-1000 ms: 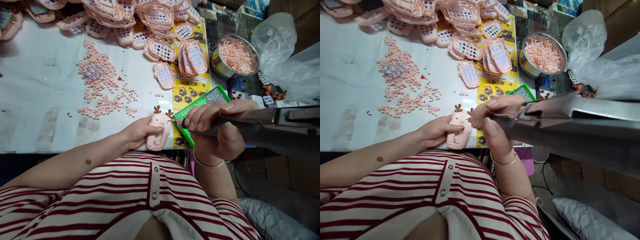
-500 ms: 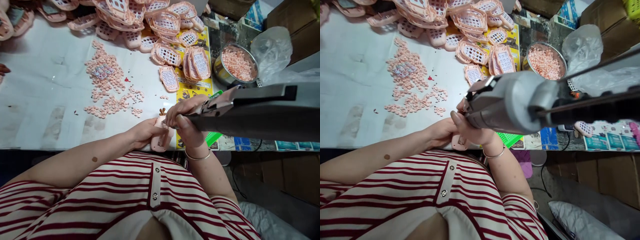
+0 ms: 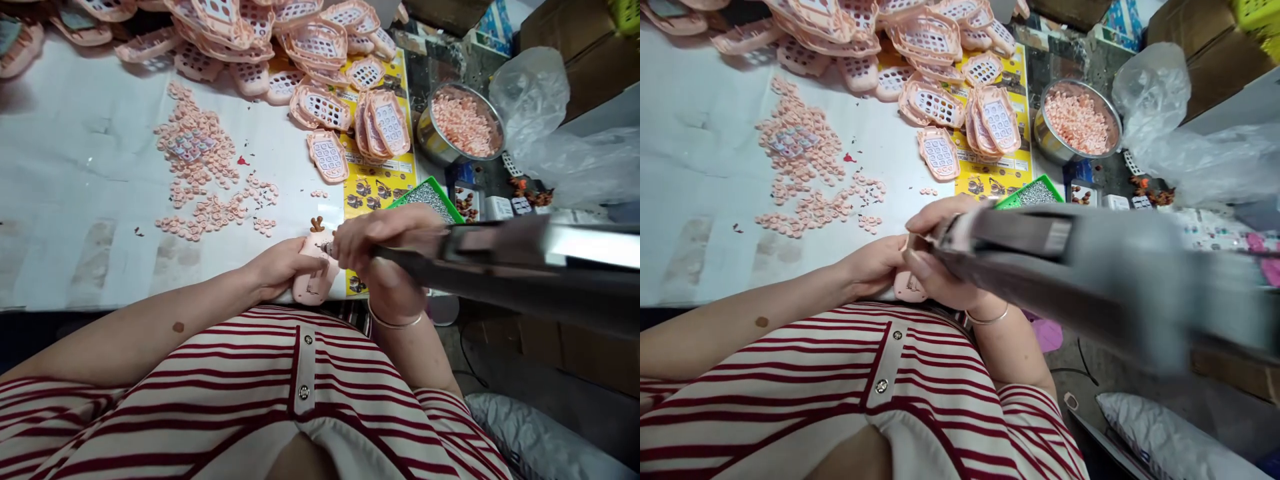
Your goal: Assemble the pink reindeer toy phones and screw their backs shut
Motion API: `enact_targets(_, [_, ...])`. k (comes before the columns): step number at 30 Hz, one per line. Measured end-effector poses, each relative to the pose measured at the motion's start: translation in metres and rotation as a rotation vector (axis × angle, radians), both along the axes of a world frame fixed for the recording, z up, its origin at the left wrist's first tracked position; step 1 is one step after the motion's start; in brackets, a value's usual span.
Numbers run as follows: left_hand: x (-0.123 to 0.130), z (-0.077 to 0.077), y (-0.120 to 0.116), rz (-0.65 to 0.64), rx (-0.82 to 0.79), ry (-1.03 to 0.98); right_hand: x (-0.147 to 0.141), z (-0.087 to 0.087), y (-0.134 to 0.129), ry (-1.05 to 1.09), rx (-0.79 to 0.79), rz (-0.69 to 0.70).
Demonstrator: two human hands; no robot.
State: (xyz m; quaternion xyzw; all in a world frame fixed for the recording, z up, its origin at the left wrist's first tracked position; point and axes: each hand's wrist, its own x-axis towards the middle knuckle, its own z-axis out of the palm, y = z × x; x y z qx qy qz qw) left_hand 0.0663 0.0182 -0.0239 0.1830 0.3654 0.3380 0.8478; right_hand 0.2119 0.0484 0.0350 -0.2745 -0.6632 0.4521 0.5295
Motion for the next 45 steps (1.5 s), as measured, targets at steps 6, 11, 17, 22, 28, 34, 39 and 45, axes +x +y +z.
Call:
enact_targets(6, [-0.008, 0.004, 0.0, 0.195, -0.133, 0.036, 0.031, 0.006, 0.01, 0.182, 0.235, -0.194])
enact_targets(11, [-0.006, 0.009, 0.0, 0.237, -0.193, 0.097, 0.051, -0.029, 0.012, 0.19, 0.135, -0.243])
enact_targets(17, [-0.001, 0.013, 0.0, 0.258, -0.191, 0.131, 0.06, -0.048, 0.01, 0.063, 0.019, -0.194])
enact_targets(22, [-0.004, 0.012, -0.001, 0.269, -0.178, 0.102, 0.063, -0.067, 0.014, -0.02, -0.025, -0.339])
enact_targets(28, [-0.007, 0.011, -0.003, 0.218, -0.15, 0.111, 0.058, -0.056, 0.012, 0.007, 0.057, -0.258])
enact_targets(34, [-0.001, 0.01, -0.001, 0.315, -0.174, 0.122, 0.047, -0.009, -0.007, 0.262, 0.202, -0.192])
enact_targets(39, [0.002, 0.01, 0.0, 0.352, -0.158, 0.105, 0.033, 0.007, -0.027, 0.301, 0.163, -0.089])
enact_targets(45, [0.001, 0.007, -0.001, 0.338, -0.132, 0.079, 0.024, -0.005, -0.036, 0.305, 0.067, -0.012])
